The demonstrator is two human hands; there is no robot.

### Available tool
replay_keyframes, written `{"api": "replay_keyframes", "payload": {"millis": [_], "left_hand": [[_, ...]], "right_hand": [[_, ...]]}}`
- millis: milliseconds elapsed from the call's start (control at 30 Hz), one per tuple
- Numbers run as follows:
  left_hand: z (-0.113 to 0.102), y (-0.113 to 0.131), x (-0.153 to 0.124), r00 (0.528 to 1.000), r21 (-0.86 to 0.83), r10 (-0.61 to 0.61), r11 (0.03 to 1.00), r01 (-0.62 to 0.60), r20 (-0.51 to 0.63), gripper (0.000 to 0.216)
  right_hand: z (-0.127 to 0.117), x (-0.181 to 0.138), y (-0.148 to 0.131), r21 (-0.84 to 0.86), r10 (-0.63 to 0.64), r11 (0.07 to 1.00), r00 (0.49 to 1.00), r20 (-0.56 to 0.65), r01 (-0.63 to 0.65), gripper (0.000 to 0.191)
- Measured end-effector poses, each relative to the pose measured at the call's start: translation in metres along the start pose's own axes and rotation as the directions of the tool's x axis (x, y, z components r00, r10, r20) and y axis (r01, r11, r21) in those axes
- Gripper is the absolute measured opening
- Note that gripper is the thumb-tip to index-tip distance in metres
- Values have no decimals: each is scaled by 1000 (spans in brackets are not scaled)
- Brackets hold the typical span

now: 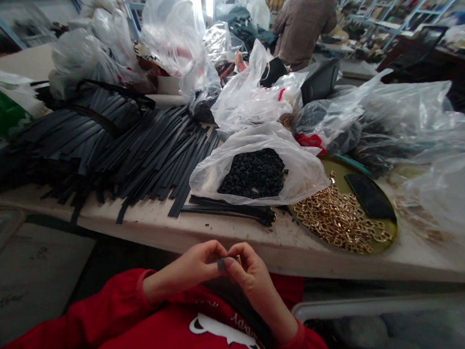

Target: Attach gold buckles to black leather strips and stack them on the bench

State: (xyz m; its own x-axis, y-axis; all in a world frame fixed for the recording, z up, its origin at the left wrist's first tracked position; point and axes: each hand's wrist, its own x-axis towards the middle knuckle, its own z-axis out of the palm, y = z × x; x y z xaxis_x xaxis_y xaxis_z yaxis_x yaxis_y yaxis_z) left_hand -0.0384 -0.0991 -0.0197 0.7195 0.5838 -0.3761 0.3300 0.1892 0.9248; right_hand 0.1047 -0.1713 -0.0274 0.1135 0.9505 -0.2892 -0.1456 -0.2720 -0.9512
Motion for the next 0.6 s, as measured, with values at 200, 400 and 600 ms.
{"api": "replay_keyframes", "payload": {"millis": [200, 400, 600], "left_hand": [[-4, 7, -2, 996, 2, -82, 997, 82, 25, 25], [-6, 8, -4, 985, -183, -151, 969, 165, 88, 27], [-3, 10, -8, 972, -135, -216, 964, 227, 94, 26]], "right_hand": [[-6, -2, 6, 50, 102, 993, 986, 131, -109, 25], [-11, -2, 6, -109, 38, 993, 999, 16, -36, 21], [-13, -7, 10, -317, -67, 946, 998, 3, 64, 15]]}}
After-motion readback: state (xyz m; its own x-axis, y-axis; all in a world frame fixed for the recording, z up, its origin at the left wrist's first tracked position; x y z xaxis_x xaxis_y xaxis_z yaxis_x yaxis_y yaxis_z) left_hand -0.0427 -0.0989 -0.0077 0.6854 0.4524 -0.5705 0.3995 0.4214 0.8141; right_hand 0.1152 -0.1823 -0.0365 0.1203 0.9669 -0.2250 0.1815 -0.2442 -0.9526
